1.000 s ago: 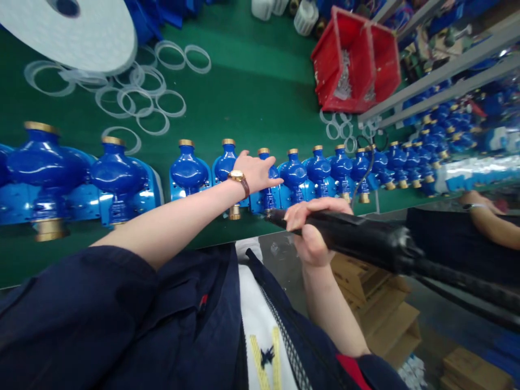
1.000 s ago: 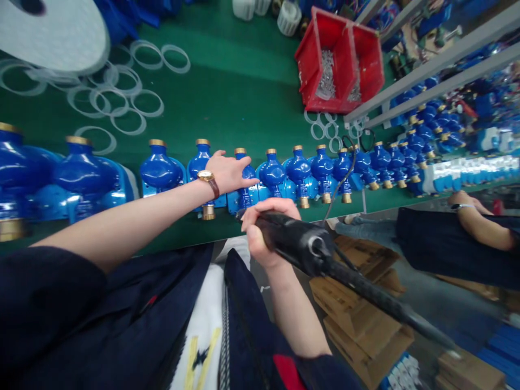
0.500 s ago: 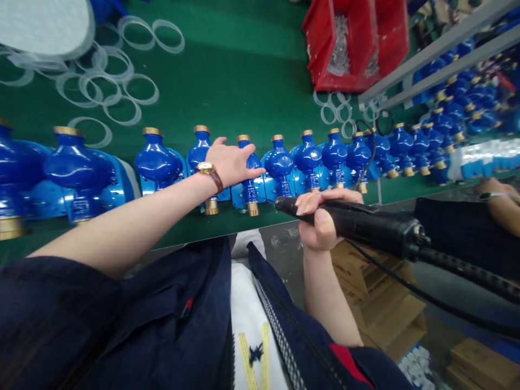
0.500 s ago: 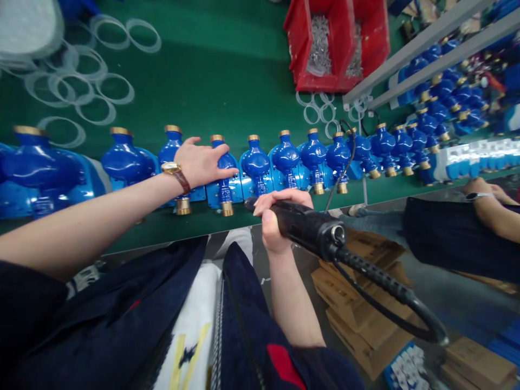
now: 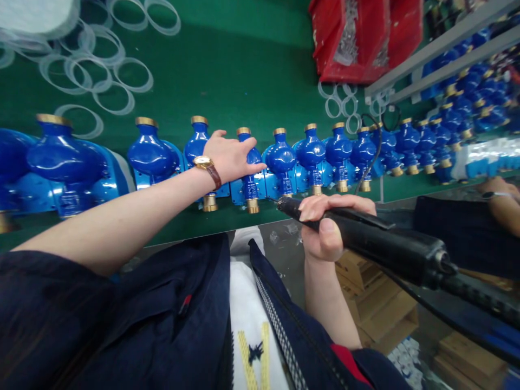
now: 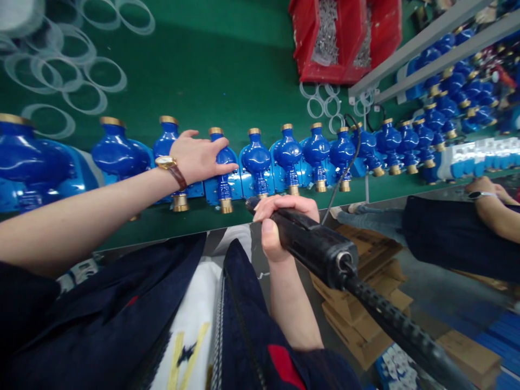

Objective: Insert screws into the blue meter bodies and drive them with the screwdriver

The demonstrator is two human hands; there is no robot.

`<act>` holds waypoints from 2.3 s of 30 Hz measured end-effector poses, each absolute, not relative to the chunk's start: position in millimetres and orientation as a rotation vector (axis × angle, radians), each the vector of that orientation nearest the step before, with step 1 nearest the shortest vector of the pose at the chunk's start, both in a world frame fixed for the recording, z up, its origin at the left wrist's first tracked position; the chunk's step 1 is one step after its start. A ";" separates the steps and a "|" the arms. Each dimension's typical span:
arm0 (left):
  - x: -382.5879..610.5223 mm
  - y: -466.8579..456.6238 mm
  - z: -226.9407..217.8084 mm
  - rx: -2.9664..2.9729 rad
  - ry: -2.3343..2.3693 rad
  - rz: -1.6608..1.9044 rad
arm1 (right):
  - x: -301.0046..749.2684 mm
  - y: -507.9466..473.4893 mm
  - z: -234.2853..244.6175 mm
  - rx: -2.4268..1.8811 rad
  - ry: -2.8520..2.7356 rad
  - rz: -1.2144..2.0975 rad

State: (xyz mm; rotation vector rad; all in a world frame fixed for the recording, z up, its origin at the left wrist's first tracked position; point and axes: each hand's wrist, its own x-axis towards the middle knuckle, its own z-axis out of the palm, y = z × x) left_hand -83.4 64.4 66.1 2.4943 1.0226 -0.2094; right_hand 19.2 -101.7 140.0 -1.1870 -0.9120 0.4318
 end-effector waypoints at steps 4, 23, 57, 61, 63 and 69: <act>-83.4 63.8 66.1 2.513 1.012 -0.192 | 18.0 -98.3 139.3 -1.209 -0.903 0.445; -82.0 60.3 67.3 2.424 1.022 -0.204 | 12.3 -88.3 129.6 -1.318 -0.974 0.470; -11.1 36.5 72.3 2.440 0.922 -0.123 | 19.9 -96.2 140.4 -1.328 -0.958 0.477; -10.3 35.0 73.1 2.431 0.932 -0.106 | 17.3 -93.4 137.9 -1.321 -0.943 0.494; -9.8 34.3 73.1 2.436 0.941 -0.097 | 16.0 -92.2 137.4 -1.328 -0.939 0.500; -9.2 33.4 73.1 2.457 0.961 -0.095 | 16.9 -90.0 134.8 -1.353 -0.941 0.499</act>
